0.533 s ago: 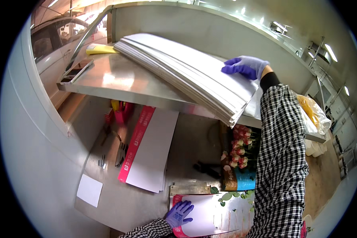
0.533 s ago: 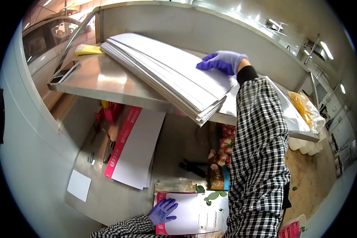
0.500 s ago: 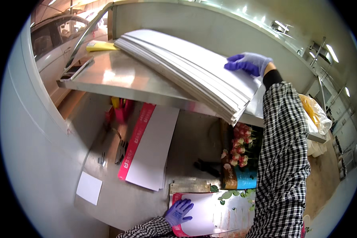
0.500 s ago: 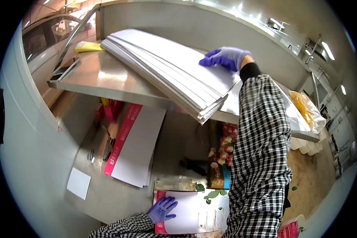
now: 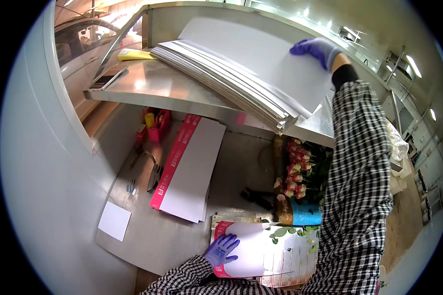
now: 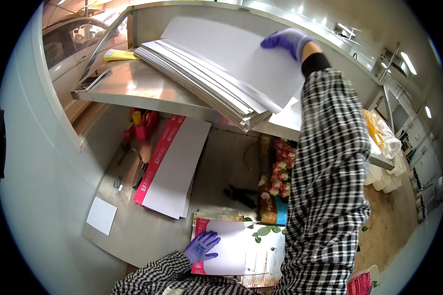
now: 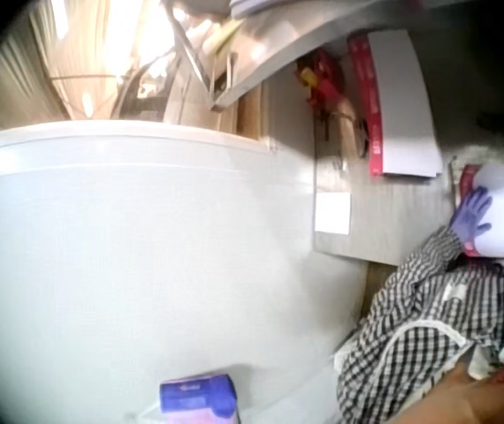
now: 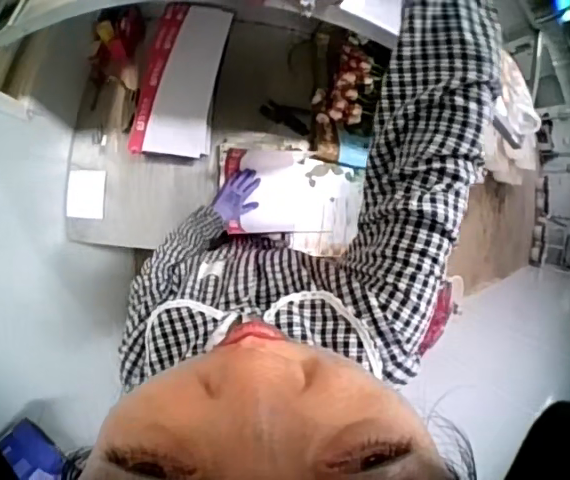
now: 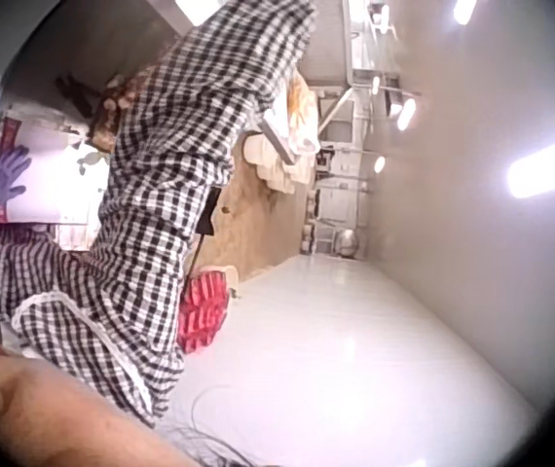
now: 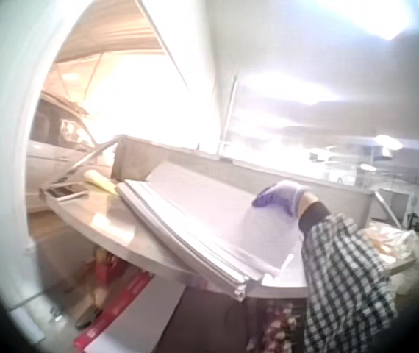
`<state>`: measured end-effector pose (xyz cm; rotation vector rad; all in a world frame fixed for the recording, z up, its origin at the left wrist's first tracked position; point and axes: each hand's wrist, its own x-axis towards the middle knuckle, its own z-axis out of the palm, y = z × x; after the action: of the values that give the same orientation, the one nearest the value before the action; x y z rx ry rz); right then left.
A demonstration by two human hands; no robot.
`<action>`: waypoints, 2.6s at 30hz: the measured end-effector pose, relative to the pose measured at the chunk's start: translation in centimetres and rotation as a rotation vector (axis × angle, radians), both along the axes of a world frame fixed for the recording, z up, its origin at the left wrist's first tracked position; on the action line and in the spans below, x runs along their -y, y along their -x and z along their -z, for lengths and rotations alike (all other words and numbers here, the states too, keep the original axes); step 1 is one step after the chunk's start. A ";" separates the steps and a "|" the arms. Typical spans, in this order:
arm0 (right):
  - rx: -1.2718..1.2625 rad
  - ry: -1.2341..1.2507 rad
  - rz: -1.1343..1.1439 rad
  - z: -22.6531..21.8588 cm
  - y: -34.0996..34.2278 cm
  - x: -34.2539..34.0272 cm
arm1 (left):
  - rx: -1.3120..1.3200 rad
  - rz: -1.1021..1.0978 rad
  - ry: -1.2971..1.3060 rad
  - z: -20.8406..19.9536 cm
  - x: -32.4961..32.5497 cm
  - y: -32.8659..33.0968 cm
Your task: The person selects roses and greenery, trims stems with shears, and wraps each bouquet in paper and plastic. The finished bundles are stacked on the floor next to other completed packages.
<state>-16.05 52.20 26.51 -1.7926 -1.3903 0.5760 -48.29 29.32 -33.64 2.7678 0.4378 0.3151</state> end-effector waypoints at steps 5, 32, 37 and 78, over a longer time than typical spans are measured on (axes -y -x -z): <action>0.308 -0.357 -0.417 -4.3 -1.8 12.9 | 0.014 0.030 0.038 0.3 0.2 -1.0; -0.476 0.446 -0.073 53.9 9.2 34.9 | -0.525 0.177 -0.109 -6.0 -2.9 1.3; -0.465 0.482 -0.024 54.1 10.1 34.8 | -0.416 0.138 -0.055 -5.8 -2.2 1.8; 0.864 0.537 0.078 51.3 -31.6 25.6 | -0.374 0.143 0.161 -2.2 1.1 -1.8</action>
<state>15.58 26.63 -24.77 -2.7094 -1.8080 0.1053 -46.54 28.21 -31.41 2.6782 0.3318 -0.2660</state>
